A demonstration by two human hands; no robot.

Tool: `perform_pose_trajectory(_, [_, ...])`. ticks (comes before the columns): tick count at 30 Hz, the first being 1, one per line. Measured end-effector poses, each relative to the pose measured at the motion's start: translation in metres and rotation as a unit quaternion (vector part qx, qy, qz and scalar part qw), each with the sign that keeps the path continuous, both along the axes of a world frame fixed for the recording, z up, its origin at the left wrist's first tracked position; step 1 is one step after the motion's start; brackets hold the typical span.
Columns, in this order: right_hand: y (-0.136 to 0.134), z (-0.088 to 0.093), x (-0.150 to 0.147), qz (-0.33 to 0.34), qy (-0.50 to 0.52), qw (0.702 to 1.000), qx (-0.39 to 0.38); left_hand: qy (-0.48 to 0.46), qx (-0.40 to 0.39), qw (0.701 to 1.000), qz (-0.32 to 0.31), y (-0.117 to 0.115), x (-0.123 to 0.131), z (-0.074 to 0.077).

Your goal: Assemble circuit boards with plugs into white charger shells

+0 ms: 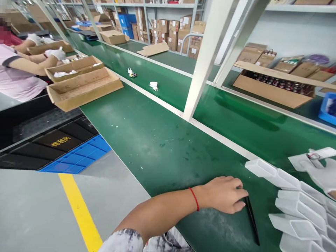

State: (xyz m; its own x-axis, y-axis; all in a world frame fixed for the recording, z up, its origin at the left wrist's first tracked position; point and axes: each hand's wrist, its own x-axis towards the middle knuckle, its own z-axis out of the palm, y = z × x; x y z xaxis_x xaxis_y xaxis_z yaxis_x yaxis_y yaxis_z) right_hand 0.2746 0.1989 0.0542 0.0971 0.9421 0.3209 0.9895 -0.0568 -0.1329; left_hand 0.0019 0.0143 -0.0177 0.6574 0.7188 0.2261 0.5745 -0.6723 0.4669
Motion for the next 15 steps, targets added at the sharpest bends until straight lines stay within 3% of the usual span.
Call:
perform_pose_trajectory(1, [-0.013,0.010,-0.009,-0.095,-0.030,0.995,-0.021,-0.004,-0.009,1.000,-0.002,0.000,-0.001,0.002])
perform_pose_trajectory(2, [-0.027,0.021,-0.019,-0.149,-0.038,0.987,-0.054,-0.009,-0.019,1.000,-0.002,-0.001,-0.002,0.003])
perform_pose_trajectory(3, [-0.043,0.031,-0.031,-0.117,-0.031,0.988,-0.094,-0.015,-0.029,0.999,0.000,-0.001,-0.003,0.005])
perform_pose_trajectory(4, [-0.058,0.039,-0.044,-0.033,-0.042,0.994,-0.091,-0.023,-0.038,0.999,0.003,-0.001,-0.003,0.006])
perform_pose_trajectory(6, [-0.084,0.045,-0.065,0.055,-0.050,0.989,-0.126,-0.037,-0.056,0.998,0.009,0.000,-0.004,0.007])
perform_pose_trajectory(10, [-0.114,0.026,-0.085,0.150,-0.089,0.963,-0.203,-0.063,-0.090,0.994,0.009,0.000,-0.005,0.005])
perform_pose_trajectory(15, [-0.132,0.006,-0.088,0.191,-0.146,0.953,-0.186,-0.134,-0.140,0.981,0.031,-0.002,-0.005,0.000])
